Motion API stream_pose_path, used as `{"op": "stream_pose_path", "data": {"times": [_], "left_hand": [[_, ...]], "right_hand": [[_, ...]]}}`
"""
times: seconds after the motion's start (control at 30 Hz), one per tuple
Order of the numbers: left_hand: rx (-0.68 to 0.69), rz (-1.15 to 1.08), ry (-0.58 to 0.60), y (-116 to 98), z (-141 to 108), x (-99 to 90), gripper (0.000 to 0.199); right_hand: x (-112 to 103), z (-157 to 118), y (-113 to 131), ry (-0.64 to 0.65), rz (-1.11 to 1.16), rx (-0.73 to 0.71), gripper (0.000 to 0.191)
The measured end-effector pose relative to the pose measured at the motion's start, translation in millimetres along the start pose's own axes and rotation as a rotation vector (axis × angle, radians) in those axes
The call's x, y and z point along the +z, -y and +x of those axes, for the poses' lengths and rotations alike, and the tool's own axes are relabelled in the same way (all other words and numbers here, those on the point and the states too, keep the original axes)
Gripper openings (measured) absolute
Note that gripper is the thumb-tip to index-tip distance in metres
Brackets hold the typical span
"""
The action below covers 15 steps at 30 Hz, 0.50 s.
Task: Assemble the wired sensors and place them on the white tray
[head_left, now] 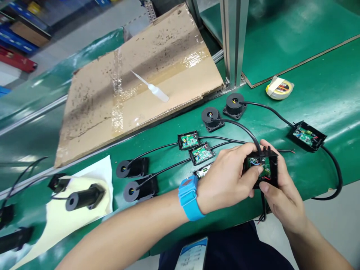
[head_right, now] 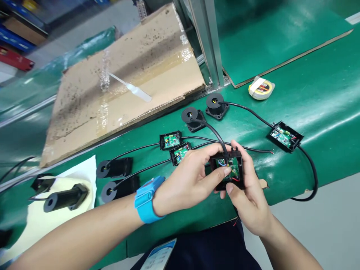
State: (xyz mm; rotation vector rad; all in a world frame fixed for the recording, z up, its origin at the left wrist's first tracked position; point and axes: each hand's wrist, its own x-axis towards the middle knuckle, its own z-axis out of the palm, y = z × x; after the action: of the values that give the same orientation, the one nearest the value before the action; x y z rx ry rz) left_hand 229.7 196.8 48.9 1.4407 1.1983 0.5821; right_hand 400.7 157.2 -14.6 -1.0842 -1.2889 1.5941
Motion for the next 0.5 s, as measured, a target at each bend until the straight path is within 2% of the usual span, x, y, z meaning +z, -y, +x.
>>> {"op": "stream_pose_path", "data": {"times": [0.17, 0.33, 0.5], "left_hand": [[0.08, 0.14, -0.052, 3, 2, 0.8, 0.011], [0.136, 0.163, -0.041, 7, 3, 2.5, 0.01], [0.15, 0.159, -0.029, 9, 5, 0.0, 0.015]], "right_hand": [[6, 1, -3, -0.061, 0.022, 0.014, 0.067], [11, 3, -1, -0.157, -0.061, 0.002, 0.062], [9, -1, -8, -0.129, 0.024, 0.04, 0.063]]}}
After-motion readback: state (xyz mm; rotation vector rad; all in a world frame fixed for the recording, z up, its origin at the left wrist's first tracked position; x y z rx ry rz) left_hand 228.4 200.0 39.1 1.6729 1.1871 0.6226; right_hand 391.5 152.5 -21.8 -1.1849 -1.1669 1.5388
